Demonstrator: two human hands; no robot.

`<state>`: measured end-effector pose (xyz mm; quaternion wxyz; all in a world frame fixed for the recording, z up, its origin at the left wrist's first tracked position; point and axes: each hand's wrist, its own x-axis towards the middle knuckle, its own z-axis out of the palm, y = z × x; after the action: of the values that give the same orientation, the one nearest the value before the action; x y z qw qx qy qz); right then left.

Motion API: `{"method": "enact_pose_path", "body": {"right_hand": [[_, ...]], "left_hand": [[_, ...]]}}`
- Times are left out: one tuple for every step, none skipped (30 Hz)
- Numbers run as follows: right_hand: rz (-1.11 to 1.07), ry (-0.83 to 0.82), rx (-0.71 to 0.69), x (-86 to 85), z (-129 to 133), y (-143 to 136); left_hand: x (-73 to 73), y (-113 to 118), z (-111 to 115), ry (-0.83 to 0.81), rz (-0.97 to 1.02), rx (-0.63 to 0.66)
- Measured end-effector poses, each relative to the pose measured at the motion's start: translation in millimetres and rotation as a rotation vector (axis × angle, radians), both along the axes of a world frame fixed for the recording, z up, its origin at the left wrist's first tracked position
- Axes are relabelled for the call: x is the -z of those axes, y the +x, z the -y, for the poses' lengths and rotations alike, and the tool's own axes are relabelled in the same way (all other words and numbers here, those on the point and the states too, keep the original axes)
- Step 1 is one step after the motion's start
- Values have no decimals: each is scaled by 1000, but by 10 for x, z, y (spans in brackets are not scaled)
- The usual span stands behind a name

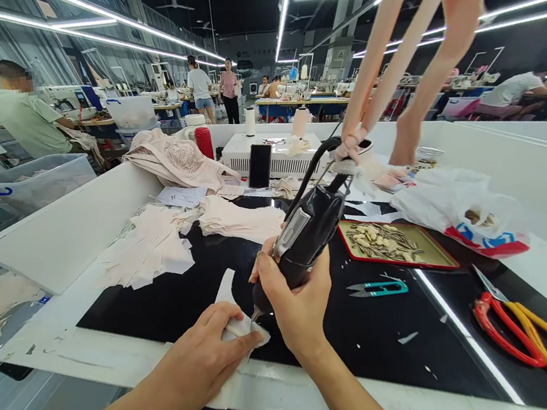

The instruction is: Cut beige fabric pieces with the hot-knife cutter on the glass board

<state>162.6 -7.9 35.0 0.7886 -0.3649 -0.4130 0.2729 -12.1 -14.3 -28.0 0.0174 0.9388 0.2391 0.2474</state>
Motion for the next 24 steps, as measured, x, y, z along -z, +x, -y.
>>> {"method": "enact_pose_path", "body": {"right_hand": [[-6,2,0,-6,-5,-2],[-12,3,0,-14,-13,-6],[-19,5,1,-21,-25,-10],[-24,8,0,-25,-40,-16],[-26,14,-4,-26,-56,-24],[-23,20,-11,-25,-72,-32],[-17,28,-19,-20,-87,-41],[-11,36,-27,-13,-99,-50],[-5,41,-31,-6,-109,-58],[-1,44,-32,-1,-114,-65],[0,43,-30,3,-116,-69],[-1,42,-30,5,-114,-72],[-3,39,-32,4,-110,-73],[-7,35,-35,2,-104,-72],[-13,31,-39,0,-97,-70],[-19,28,-42,-1,-91,-67],[-22,26,-41,-2,-85,-64],[-22,27,-39,-1,-81,-61],[-19,29,-37,1,-78,-58],[-13,31,-33,4,-77,-56],[-7,35,-28,8,-76,-54],[-1,39,-26,11,-75,-53],[3,41,-25,12,-75,-52],[5,43,-26,13,-75,-51]], "left_hand": [[1,-1,-2,0,1,1],[4,-3,-4,1,2,3],[7,-5,-7,0,1,6],[10,-6,-10,-2,2,9],[14,-7,-13,-4,3,11],[18,-7,-14,-5,5,12],[21,-5,-13,-6,8,13],[23,-2,-10,-5,11,14],[21,1,-5,-2,11,10],[17,4,2,5,9,8],[8,7,8,13,6,6],[-5,7,12,19,5,8],[-21,3,11,20,2,11],[-39,-4,2,11,-4,13],[-59,-16,-17,-5,-15,15],[-77,-32,-46,-22,-30,16],[-94,-54,-85,-37,-44,18],[-107,-80,-133,-47,-59,25],[-116,-109,-187,-48,-70,38],[-122,-140,-243,-41,-74,57],[-126,-171,-299,-32,-74,78],[-129,-203,-351,-26,-75,95],[-131,-232,-397,-22,-77,110],[-134,-258,-436,-21,-80,119]]}}
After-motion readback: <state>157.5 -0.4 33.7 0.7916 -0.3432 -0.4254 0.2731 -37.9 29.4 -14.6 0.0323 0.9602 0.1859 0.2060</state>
